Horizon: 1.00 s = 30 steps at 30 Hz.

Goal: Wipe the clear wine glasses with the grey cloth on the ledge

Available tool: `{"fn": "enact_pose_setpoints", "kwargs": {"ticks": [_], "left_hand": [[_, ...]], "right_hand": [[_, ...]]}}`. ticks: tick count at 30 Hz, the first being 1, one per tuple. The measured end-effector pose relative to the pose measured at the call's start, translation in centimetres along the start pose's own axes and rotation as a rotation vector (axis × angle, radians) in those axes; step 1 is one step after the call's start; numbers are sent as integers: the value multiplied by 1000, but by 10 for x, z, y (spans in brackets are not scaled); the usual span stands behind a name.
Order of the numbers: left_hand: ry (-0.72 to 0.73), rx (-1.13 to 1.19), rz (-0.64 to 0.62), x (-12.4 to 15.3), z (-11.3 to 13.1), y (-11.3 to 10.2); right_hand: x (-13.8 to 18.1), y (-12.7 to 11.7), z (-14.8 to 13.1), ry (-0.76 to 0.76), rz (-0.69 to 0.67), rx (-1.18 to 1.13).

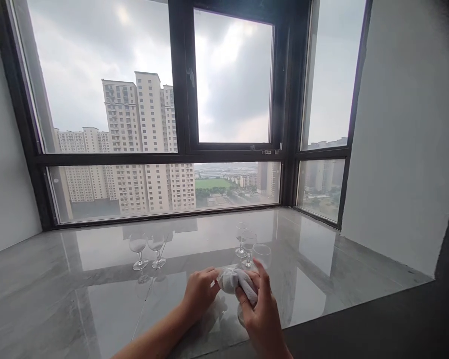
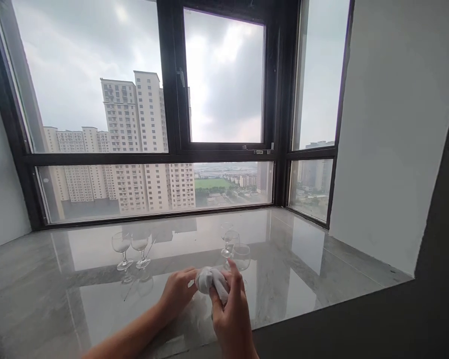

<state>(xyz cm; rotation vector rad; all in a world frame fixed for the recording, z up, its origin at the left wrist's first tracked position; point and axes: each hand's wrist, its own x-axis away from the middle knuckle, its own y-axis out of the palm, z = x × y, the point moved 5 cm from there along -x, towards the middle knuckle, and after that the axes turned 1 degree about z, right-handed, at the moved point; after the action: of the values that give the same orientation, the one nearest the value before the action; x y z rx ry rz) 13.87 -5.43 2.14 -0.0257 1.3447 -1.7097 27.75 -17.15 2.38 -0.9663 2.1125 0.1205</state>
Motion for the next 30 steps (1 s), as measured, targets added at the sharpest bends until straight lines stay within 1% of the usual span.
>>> {"fn": "enact_pose_setpoints", "kwargs": {"ticks": [3,4,6,8,11,17,20,23,26,28,30], "left_hand": [[-2,-32,-17,0,1,-1],[-1,-53,-25,1,2,-1],[8,-90,-37,2,3,0],[22,-99,-46,3,5,2],[24,-48,-49,4,7,1],[-8,92,-60,3,6,0],[-22,148,-54,3,5,2],[-37,198,-46,2,1,3],[-69,293,-11,-3,-9,5],[-148,378,36,-9,-22,7],[-267,502,75,-19,-38,12]], "right_hand": [[0,-10,4,35,157,200],[1,-11,3,45,173,277],[4,-9,1,39,161,372],[7,-5,-5,-18,131,368],[10,2,-14,-113,54,289],[7,7,-16,-103,-182,211],[5,7,-16,-97,-205,122],[4,3,-18,-85,-146,36],[1,-11,-21,-27,-31,16],[-2,-28,-24,31,71,31],[-5,-46,-27,92,157,59]]}}
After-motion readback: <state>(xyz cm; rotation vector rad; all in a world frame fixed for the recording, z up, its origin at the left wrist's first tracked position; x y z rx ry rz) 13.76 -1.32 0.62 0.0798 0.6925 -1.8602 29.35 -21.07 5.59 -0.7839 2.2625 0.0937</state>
